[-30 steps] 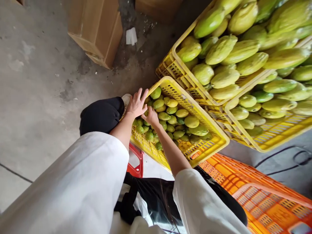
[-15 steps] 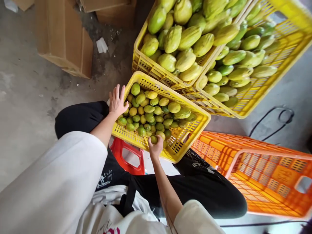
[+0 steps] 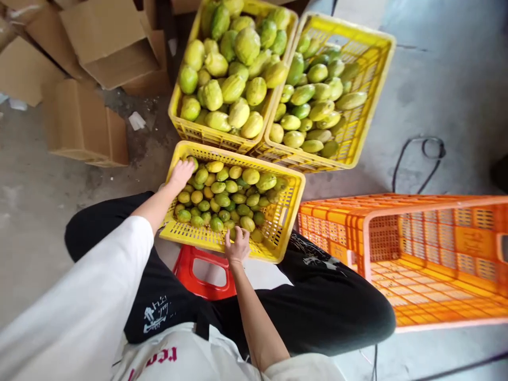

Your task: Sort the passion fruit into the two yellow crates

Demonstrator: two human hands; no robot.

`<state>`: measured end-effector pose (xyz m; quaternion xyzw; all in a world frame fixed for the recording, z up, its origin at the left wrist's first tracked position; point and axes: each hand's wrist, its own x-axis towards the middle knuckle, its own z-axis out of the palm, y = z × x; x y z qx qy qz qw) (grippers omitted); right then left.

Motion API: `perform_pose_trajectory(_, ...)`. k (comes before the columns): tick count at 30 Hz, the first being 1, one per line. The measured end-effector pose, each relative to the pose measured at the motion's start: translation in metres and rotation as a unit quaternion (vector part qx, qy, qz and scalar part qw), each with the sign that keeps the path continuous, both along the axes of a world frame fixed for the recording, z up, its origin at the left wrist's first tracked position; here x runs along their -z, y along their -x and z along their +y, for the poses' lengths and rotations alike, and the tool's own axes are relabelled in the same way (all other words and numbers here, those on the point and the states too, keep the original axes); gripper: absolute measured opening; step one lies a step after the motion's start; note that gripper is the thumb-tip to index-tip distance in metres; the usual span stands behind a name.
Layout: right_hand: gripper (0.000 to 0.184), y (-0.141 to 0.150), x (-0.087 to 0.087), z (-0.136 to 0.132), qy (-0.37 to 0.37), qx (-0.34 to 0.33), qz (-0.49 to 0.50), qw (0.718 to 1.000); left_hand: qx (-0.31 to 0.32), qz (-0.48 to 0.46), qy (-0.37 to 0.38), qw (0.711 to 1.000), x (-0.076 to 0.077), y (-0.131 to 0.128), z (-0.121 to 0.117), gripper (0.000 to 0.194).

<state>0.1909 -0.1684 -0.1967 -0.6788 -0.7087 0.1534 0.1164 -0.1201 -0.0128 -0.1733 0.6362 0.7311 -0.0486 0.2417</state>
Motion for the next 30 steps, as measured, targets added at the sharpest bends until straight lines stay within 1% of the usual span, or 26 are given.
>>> perform_pose_trajectory(2,0.028,0.002,-0.001,0.000,0.011,-0.010,0.000,1.000,0.023,-0.015,0.003,1.000,0.011,0.010,0.014,0.060)
perform_pose_trajectory(4,0.026,0.004,-0.001,0.000,0.021,-0.029,-0.002,0.999,0.038,-0.029,0.009,0.999,0.022,0.014,0.027,0.058)
perform_pose_trajectory(6,0.024,0.005,-0.001,0.000,0.027,-0.039,-0.009,0.999,0.036,-0.023,0.030,0.999,0.032,0.012,0.036,0.056)
perform_pose_trajectory(9,0.022,0.006,-0.001,0.000,0.013,-0.046,-0.017,0.999,0.034,0.026,0.046,0.998,0.043,0.003,0.043,0.056)
perform_pose_trajectory(12,0.020,0.007,0.001,0.001,-0.028,-0.054,-0.017,0.998,0.074,0.055,0.046,0.995,0.045,-0.002,0.042,0.052)
perform_pose_trajectory(15,0.018,0.008,0.005,0.002,-0.047,-0.059,-0.014,0.997,0.104,0.068,0.039,0.992,0.038,0.002,0.041,0.038)
perform_pose_trajectory(17,0.018,0.008,0.008,0.004,-0.044,-0.065,-0.007,0.997,0.119,0.068,0.053,0.989,0.026,0.009,0.041,0.032)
perform_pose_trajectory(19,0.020,0.008,0.010,0.006,-0.032,-0.071,0.001,0.997,0.127,0.045,0.089,0.987,0.008,0.018,0.042,0.043)
perform_pose_trajectory(21,0.022,0.009,0.011,0.009,-0.012,-0.073,0.009,0.997,0.128,0.007,0.117,0.985,-0.014,0.027,0.041,0.055)
perform_pose_trajectory(23,0.024,0.010,0.012,0.012,0.009,-0.069,0.021,0.997,0.124,-0.036,0.117,0.985,-0.039,0.034,0.038,0.058)
perform_pose_trajectory(25,0.025,0.012,0.014,0.015,0.027,-0.057,0.038,0.997,0.105,-0.079,0.086,0.988,-0.065,0.037,0.029,0.054)
perform_pose_trajectory(26,0.025,0.013,0.015,0.017,0.035,-0.048,0.048,0.997,0.085,-0.101,0.061,0.989,-0.078,0.037,0.024,0.051)
perform_pose_trajectory(28,0.024,0.015,0.018,0.021,0.048,-0.021,0.081,0.995,0.031,-0.154,0.011,0.987,-0.102,0.032,0.010,0.044)
perform_pose_trajectory(30,0.022,0.017,0.019,0.028,0.052,0.024,0.136,0.989,-0.032,-0.227,-0.029,0.973,-0.124,0.021,-0.007,0.041)
